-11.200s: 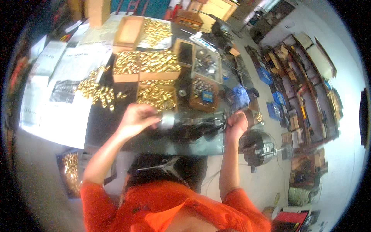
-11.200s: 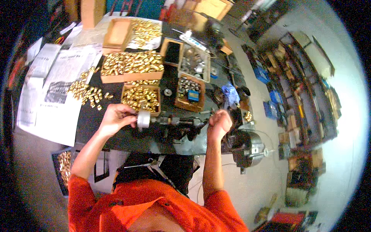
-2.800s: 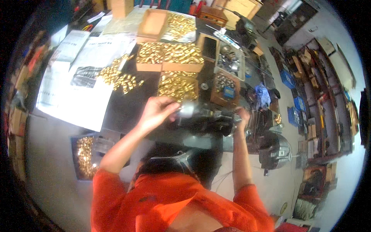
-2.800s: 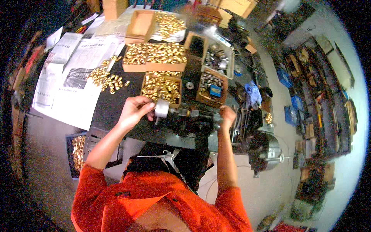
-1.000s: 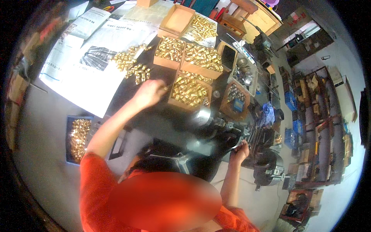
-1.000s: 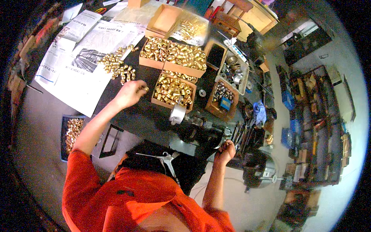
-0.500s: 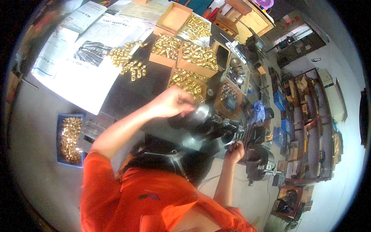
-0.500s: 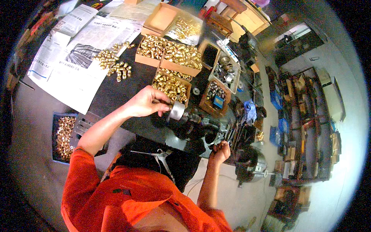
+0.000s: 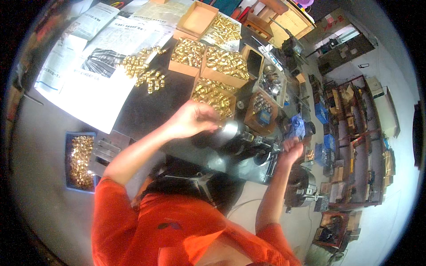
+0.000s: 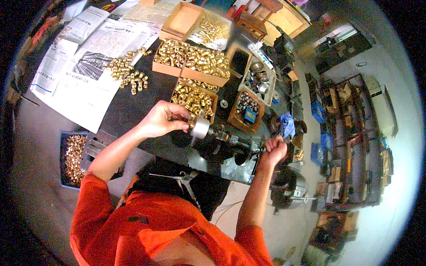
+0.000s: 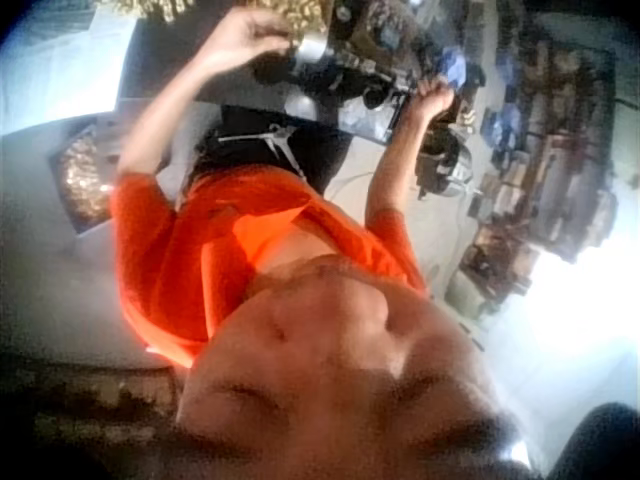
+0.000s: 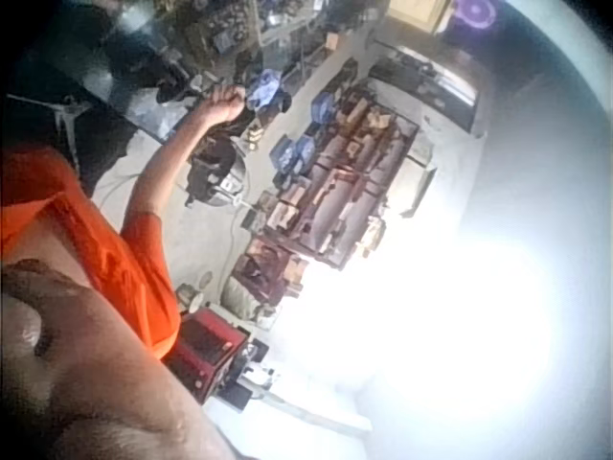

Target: The person operates a manual reloading press at a workbench, repeatedly inserting brass casings into the press and pulling the handle to cycle the mechanism. The person handles brass casings and uses the press to process them.

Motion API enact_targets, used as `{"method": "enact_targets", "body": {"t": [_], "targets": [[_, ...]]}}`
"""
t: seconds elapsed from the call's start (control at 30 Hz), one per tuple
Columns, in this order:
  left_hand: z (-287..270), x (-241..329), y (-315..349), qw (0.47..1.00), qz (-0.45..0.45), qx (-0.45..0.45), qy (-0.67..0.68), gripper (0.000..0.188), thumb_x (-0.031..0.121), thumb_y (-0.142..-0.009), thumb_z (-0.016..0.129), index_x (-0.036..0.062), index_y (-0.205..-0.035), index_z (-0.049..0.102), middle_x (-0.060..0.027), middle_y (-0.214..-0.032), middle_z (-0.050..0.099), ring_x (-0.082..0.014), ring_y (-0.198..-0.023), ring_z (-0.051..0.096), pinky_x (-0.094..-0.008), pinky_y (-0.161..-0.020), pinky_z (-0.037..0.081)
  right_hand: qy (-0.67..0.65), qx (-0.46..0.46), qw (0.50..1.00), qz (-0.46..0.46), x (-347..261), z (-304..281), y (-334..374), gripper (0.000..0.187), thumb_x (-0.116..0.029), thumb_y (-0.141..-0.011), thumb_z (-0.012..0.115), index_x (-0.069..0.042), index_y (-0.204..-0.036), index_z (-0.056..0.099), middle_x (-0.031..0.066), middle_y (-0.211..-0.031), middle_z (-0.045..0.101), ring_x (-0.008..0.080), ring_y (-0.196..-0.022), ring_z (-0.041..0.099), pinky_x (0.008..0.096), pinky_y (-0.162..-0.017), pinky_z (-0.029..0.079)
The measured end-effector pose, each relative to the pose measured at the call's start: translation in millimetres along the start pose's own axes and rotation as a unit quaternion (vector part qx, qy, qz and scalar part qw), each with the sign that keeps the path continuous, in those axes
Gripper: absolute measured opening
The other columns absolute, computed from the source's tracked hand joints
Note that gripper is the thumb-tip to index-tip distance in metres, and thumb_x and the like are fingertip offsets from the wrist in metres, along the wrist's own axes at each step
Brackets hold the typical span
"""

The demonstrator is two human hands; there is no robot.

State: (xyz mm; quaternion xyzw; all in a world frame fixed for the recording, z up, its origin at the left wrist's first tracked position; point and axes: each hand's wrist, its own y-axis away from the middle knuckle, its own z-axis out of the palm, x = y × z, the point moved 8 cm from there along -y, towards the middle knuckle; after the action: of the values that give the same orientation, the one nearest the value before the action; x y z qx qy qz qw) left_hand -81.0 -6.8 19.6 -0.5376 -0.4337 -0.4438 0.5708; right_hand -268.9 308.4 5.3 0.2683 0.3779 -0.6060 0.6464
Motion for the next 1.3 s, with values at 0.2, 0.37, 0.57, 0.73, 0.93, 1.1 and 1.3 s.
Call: {"method": "enact_targets", "body": {"t": [0.2, 0.37, 0.57, 0.73, 0.93, 1.1, 1.3], "targets": [[3, 5, 0, 1.000, 0.001, 0.006, -0.010, 0.010, 0.001, -0.076, 0.060, -0.0010, -0.086, 0.060, -0.0040, -0.073, 0.061, -0.0090, -0.065, 0.057, -0.0238, -0.061, 0.046, 0.083, 0.065, 0.993, -0.058, 68, -70, -22, 0.015, -0.015, -0.074, 0.047, -0.003, -0.068, 0.055, 0.0019, -0.057, 0.046, 0.0173, -0.050, 0.044, 0.0304, -0.048, 0.037], [5, -1, 0, 1.000, 0.015, 0.002, -0.028, 0.010, 0.001, -0.076, 0.060, -0.0004, -0.086, 0.060, -0.0045, -0.072, 0.061, -0.0091, -0.063, 0.056, -0.0241, -0.059, 0.046, 0.114, 0.196, 0.971, 0.073, 85, -73, 46, 0.021, -0.018, -0.075, 0.048, -0.003, -0.085, 0.058, 0.0061, -0.076, 0.056, 0.0237, -0.069, 0.054, 0.0351, -0.063, 0.046], [5, 3, -2, 1.000, -0.001, 0.006, -0.025, 0.008, 0.000, -0.076, 0.060, -0.0028, -0.084, 0.059, -0.0050, -0.071, 0.060, -0.0092, -0.060, 0.056, -0.0235, -0.057, 0.047, 0.129, 0.130, 0.978, 0.103, 98, -101, 22, 0.026, -0.021, -0.073, 0.053, -0.003, -0.092, 0.057, 0.0058, -0.083, 0.057, 0.0215, -0.073, 0.055, 0.0349, -0.064, 0.046], [6, -1, -4, 0.999, -0.017, 0.000, 0.043, 0.010, 0.003, -0.079, 0.059, -0.0046, -0.085, 0.058, -0.0069, -0.071, 0.059, -0.0110, -0.058, 0.057, -0.0230, -0.055, 0.048, 0.521, 0.011, 0.834, -0.182, 45, -82, -45, 0.016, -0.018, -0.073, 0.057, -0.004, -0.079, 0.059, 0.0015, -0.067, 0.053, 0.0166, -0.058, 0.051, 0.0289, -0.052, 0.041], [0, -13, 0, 0.995, -0.051, 0.014, 0.090, 0.014, 0.009, -0.081, 0.059, -0.0047, -0.085, 0.059, -0.0081, -0.071, 0.060, -0.0126, -0.056, 0.057, -0.0237, -0.054, 0.047, 0.084, 0.073, 0.987, -0.115, -27, 14, 44, 0.019, -0.011, -0.080, 0.040, -0.006, -0.062, 0.045, -0.0029, -0.052, 0.027, 0.0066, -0.043, 0.025, 0.0212, -0.038, 0.019], [-1, -15, 0, 0.990, -0.055, 0.014, 0.132, 0.015, 0.012, -0.080, 0.060, -0.0031, -0.081, 0.060, -0.0068, -0.069, 0.060, -0.0114, -0.056, 0.056, -0.0231, -0.054, 0.045, 0.088, 0.099, 0.991, -0.025, 5, -38, 92, 0.022, -0.018, -0.083, 0.042, -0.008, -0.064, 0.045, -0.0018, -0.052, 0.028, 0.0077, -0.041, 0.024, 0.0223, -0.036, 0.018], [-8, -12, -7, 0.995, -0.026, 0.018, 0.093, 0.015, 0.010, -0.080, 0.060, -0.0047, -0.083, 0.059, -0.0086, -0.070, 0.060, -0.0139, -0.057, 0.058, -0.0243, -0.053, 0.047, 0.196, 0.158, 0.965, -0.072, 68, -88, 18, 0.012, -0.013, -0.076, 0.050, -0.004, -0.069, 0.053, -0.0001, -0.060, 0.046, 0.0150, -0.048, 0.043, 0.0237, -0.041, 0.032]]}}
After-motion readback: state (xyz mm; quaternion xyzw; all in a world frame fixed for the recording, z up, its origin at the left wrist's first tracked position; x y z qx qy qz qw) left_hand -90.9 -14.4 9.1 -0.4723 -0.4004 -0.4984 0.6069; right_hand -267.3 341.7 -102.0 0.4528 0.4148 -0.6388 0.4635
